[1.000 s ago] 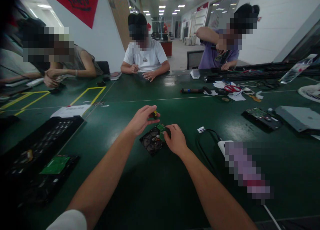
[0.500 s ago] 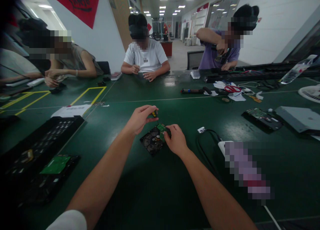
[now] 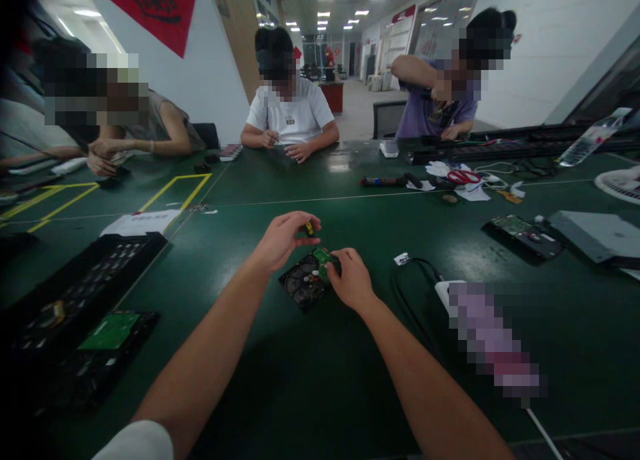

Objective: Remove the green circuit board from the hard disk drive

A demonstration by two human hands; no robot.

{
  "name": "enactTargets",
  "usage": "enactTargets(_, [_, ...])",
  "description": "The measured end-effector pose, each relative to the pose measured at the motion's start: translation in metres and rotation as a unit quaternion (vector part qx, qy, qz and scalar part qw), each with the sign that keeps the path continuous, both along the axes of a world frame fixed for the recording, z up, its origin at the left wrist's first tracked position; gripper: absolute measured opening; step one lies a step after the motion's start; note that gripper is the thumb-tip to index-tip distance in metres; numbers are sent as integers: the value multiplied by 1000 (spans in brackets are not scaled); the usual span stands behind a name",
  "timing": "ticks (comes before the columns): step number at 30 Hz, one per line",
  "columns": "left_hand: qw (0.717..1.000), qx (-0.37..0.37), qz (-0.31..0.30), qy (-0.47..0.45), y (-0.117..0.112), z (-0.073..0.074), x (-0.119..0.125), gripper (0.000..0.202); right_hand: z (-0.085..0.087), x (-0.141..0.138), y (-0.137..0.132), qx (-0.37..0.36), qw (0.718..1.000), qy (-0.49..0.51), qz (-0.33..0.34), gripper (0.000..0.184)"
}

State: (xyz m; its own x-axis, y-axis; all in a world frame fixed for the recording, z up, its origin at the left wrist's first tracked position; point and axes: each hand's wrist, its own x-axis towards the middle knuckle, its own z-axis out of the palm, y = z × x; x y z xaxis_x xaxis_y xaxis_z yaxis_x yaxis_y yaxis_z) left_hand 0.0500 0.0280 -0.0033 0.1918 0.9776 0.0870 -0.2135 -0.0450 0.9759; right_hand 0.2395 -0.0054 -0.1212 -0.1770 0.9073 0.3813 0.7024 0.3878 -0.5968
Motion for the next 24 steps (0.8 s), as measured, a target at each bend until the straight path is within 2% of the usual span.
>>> enactTargets(12, [998, -32, 19, -43, 1, -2, 0, 23, 1, 0, -1, -2, 1000, 0, 5, 28])
enactTargets(19, [1000, 0, 26, -15, 3, -3, -2, 22, 3, 1, -3, -2, 1000, -9, 5, 29])
enactTargets(24, [1000, -10, 12, -25, 4, -5, -2, 25, 3, 0, -2, -5, 1000, -3, 4, 29])
